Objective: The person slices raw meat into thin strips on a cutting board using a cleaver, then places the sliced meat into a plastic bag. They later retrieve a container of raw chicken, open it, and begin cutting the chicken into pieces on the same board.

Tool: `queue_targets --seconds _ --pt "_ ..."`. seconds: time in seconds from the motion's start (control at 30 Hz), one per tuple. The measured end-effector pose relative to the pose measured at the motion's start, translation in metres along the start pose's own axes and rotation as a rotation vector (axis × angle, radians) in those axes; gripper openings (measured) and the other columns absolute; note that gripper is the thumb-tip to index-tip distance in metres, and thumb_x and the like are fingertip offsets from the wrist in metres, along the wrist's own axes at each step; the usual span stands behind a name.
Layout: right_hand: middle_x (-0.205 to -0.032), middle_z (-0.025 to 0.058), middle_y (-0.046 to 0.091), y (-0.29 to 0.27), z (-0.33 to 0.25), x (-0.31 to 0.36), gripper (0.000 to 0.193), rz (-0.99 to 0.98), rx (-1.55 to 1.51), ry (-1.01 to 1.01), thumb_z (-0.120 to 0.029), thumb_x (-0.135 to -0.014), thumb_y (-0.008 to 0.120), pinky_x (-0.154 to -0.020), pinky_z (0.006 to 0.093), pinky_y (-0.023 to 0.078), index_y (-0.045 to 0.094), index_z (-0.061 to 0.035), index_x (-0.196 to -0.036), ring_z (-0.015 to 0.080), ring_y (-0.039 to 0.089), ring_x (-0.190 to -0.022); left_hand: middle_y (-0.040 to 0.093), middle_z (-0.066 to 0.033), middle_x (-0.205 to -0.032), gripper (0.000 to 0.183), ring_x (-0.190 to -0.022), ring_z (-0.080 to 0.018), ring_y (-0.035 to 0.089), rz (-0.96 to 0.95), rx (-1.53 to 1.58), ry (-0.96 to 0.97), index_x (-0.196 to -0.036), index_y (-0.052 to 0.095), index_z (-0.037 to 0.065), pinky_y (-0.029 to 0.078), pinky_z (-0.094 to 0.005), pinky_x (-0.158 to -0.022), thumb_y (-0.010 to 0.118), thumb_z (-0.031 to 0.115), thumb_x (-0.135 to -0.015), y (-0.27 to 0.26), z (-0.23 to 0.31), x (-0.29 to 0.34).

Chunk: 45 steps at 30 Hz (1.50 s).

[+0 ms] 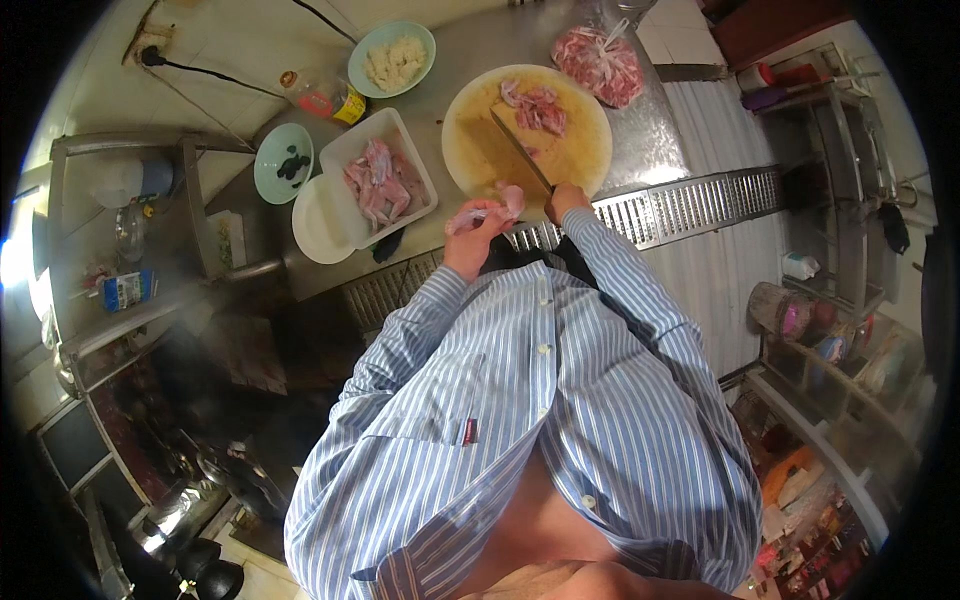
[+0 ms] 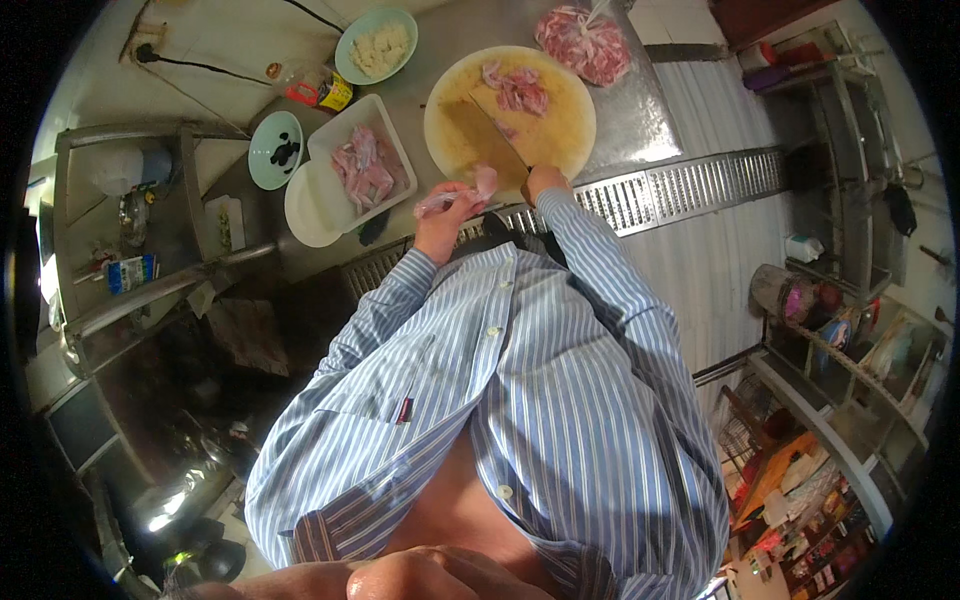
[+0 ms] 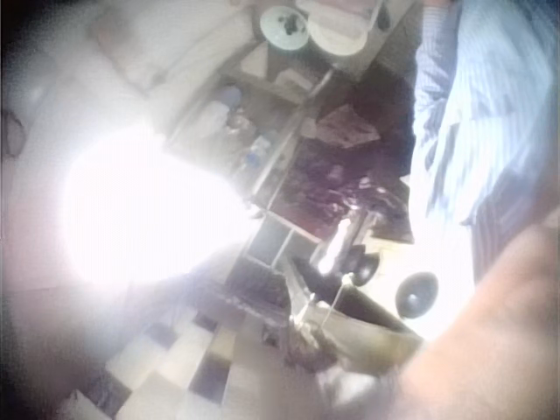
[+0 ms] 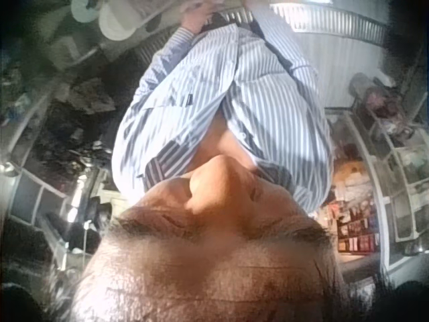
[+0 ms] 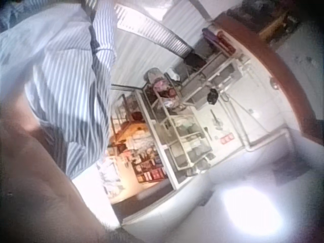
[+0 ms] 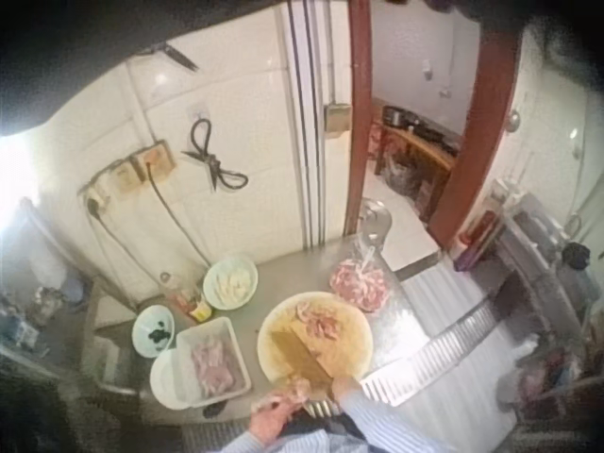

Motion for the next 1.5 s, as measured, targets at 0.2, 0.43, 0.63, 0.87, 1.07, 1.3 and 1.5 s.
queue_targets --seconds 0.2,0.43,0.63,0.87,1.07,1.3,1.5 --pt "-0.109 0.0266 0.073 0.007 0.045 -0.029 0.039 0.022 -0.249 -0.124 -0.031 -0.089 0.070 -0.092 0.0481 0.056 0.073 -0.0040 -0.118 0.0421 0.070 -0.105 0.067 -0.0116 -0.114 0.025 -0.104 -0.0218 0.069 -0.028 0.047 0.082 -0.116 0.058 -0.001 0.059 -0.0362 -0.098 0.071 0.010 -0.097 0.030 0.059 -0.008" --pt "-0.098 0.0265 0.073 -0.016 0.095 0.048 0.038 0.326 -0.431 -0.147 -0.035 -0.095 0.066 -0.085 0.0490 0.055 0.071 -0.0010 -0.111 0.0433 0.070 -0.097 0.068 -0.0115 -0.112 0.026 -0.099 -0.0211 0.070 0.007 -0.022 0.136 -0.117 0.061 -0.002 0.059 -0.0345 -0.092 0.073 0.011 -0.097 0.018 0.043 -0.038" --pt "-0.089 0.0262 0.071 -0.016 0.086 0.084 0.034 0.293 -0.315 -0.205 -0.033 -0.094 0.066 -0.078 0.0514 0.055 0.072 0.0002 -0.098 0.0455 0.069 -0.084 0.071 -0.0093 -0.099 0.018 -0.085 -0.0181 0.070 0.276 -0.006 -0.004 -0.110 0.068 0.001 0.060 -0.0286 -0.078 0.075 0.006 -0.094 -0.046 -0.053 -0.067" --pt "-0.091 0.0272 0.072 -0.062 0.017 0.110 0.035 0.320 -0.170 -0.364 -0.031 -0.097 0.064 -0.081 0.0526 0.056 0.072 -0.0045 -0.118 0.0454 0.070 -0.087 0.072 -0.0125 -0.109 0.025 -0.094 -0.0221 0.071 0.313 0.047 -0.019 -0.116 0.065 -0.002 0.061 -0.0315 -0.084 0.074 0.011 -0.097 -0.075 -0.087 -0.059" --pt "-0.101 0.0270 0.073 -0.053 0.000 0.078 0.036 0.270 -0.113 -0.349 -0.031 -0.099 0.061 -0.084 0.0502 0.057 0.072 -0.0025 -0.119 0.0420 0.072 -0.095 0.073 -0.0127 -0.105 0.021 -0.095 -0.0219 0.072 0.332 -0.015 0.029 -0.113 0.067 -0.002 0.060 -0.0320 -0.086 0.072 0.011 -0.097 -0.075 -0.086 -0.060" --pt "-0.124 0.0267 0.069 -0.017 0.048 0.009 0.044 -0.156 0.142 0.005 -0.035 -0.097 0.065 -0.102 0.0497 0.052 0.069 -0.0035 -0.127 0.0406 0.066 -0.118 0.073 -0.0154 -0.110 0.024 -0.093 -0.0228 0.073 0.302 -0.029 0.108 -0.114 0.065 -0.005 0.061 -0.0323 -0.088 0.069 0.012 -0.099 -0.060 -0.036 -0.027" --pt "-0.105 0.0266 0.073 -0.020 0.054 0.007 0.040 -0.045 -0.091 -0.117 -0.037 -0.092 0.071 -0.091 0.0482 0.055 0.075 -0.0009 -0.109 0.0417 0.071 -0.104 0.072 -0.0158 -0.115 0.027 -0.102 -0.0245 0.073 0.147 0.028 0.186 -0.118 0.065 -0.006 0.058 -0.0358 -0.096 0.068 0.015 -0.101 -0.015 0.038 -0.014"
Point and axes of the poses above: each hand's wrist, its own x-axis away from the middle knuckle, its own y-axis out of the palm, z = x × y, the point moved 2 cm from there along -x, towards the middle knuckle
